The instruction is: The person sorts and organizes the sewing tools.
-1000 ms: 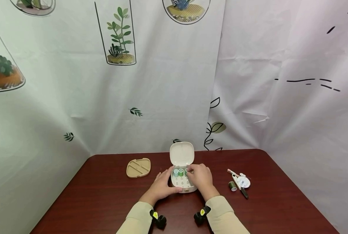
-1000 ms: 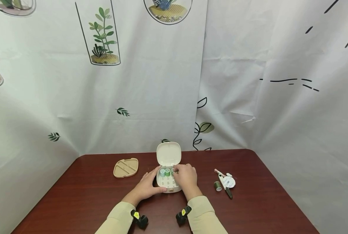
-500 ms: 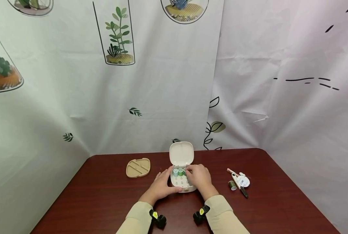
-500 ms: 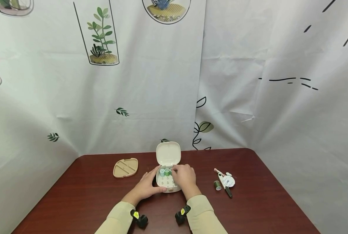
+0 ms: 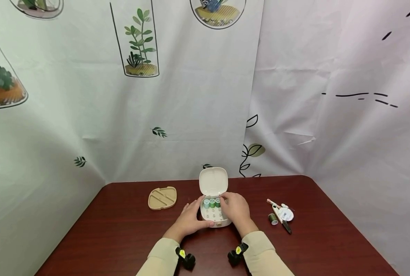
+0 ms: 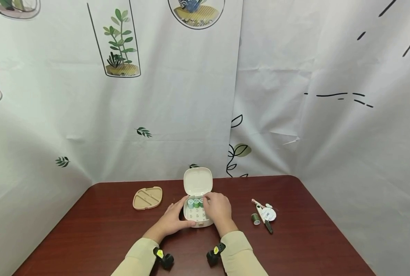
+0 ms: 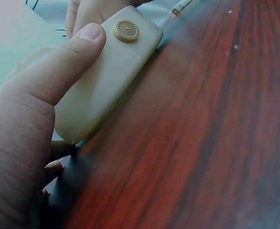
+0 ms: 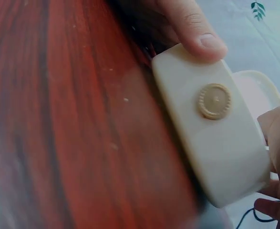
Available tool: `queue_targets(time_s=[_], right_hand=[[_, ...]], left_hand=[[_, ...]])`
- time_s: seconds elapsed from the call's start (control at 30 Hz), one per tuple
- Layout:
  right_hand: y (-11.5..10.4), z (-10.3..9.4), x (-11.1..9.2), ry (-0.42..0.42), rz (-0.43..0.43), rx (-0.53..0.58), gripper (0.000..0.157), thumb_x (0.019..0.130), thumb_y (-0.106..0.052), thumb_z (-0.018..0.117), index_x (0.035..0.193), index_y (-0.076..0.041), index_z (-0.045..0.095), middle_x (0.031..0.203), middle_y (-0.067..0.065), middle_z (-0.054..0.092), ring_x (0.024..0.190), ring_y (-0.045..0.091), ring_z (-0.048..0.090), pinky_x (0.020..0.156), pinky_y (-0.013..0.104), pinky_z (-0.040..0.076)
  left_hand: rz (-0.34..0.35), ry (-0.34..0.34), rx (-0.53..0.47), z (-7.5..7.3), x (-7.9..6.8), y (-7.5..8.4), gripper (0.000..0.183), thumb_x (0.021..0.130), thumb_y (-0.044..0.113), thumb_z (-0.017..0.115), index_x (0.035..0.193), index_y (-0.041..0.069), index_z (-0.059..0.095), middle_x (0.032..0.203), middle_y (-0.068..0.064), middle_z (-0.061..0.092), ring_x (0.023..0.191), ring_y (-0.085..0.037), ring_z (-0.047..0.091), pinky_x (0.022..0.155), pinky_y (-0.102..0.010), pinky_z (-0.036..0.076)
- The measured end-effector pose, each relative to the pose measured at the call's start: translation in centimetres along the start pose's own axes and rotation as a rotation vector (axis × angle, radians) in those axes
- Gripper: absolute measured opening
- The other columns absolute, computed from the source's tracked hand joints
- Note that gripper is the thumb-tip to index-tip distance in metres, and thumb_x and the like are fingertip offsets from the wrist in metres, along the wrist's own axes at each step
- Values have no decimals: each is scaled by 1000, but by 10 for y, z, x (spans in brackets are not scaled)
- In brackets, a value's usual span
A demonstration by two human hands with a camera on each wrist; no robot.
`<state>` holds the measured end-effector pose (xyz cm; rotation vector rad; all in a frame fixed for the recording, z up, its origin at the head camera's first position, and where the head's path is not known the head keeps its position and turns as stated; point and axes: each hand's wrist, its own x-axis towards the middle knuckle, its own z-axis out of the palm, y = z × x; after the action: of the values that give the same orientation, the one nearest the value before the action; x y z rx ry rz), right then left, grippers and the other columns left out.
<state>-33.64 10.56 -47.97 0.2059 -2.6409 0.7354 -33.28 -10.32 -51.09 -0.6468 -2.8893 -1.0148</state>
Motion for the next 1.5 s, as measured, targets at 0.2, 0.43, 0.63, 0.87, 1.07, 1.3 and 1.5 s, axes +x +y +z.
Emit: queue_targets(time_s=[0.2, 0.43, 0.63, 0.87, 1.07, 1.3, 1.5], right_hand=[[13, -20, -2, 62, 25, 6, 15, 95, -27, 68, 102, -17, 77, 105, 3, 74, 94, 24, 69, 82, 48, 56], [41, -49, -6, 49, 27, -98, 11, 93, -26, 68, 95, -19, 75, 100, 2, 73, 91, 27, 69, 77, 50, 56], [67, -77, -13, -47, 105, -147, 15, 93, -27, 70, 95, -13, 74, 90, 4, 72, 74, 24, 65, 64, 46, 53], [87, -102, -22, -197, 215, -134, 24, 94, -25, 69, 78, -9, 61, 65, 1, 51, 53, 17, 48, 50, 33, 38], [87, -117, -26, -273, 267, -169, 27, 90, -24, 72, 72, -10, 58, 66, 3, 54, 57, 20, 51, 53, 35, 40], [88, -116, -29, -336, 275, -189, 23, 85, -18, 75, 68, -13, 61, 65, 3, 56, 57, 20, 52, 54, 36, 41], [91, -109, -28, -323, 265, -188, 29, 85, -12, 69, 61, -16, 53, 58, -1, 47, 53, 18, 46, 50, 32, 35]], left_hand=[[9, 10, -11, 0, 2, -2, 109, 77, 68, 75, 161, 16, 28, 159, -12, 39, 147, -35, 33, 120, -59, 15], [19, 14, 0, 0, 2, -2, 108, 76, 67, 76, 160, 16, 30, 158, -11, 40, 147, -34, 34, 120, -58, 16], [17, 13, -9, -1, 1, -1, 109, 76, 66, 77, 160, 15, 30, 158, -13, 39, 147, -36, 33, 120, -59, 16], [8, 11, -7, -2, 1, -1, 109, 76, 67, 76, 160, 16, 29, 159, -13, 38, 147, -36, 32, 120, -58, 15], [6, 10, -22, -1, 1, -1, 110, 76, 68, 76, 160, 15, 29, 159, -13, 39, 148, -35, 32, 120, -59, 15], [5, 10, -23, -2, 1, 0, 110, 76, 68, 77, 160, 15, 29, 159, -13, 39, 147, -35, 32, 120, -59, 15], [7, 7, -20, -2, 1, 0, 110, 76, 68, 77, 160, 16, 29, 159, -13, 39, 147, -36, 33, 120, -59, 15]])
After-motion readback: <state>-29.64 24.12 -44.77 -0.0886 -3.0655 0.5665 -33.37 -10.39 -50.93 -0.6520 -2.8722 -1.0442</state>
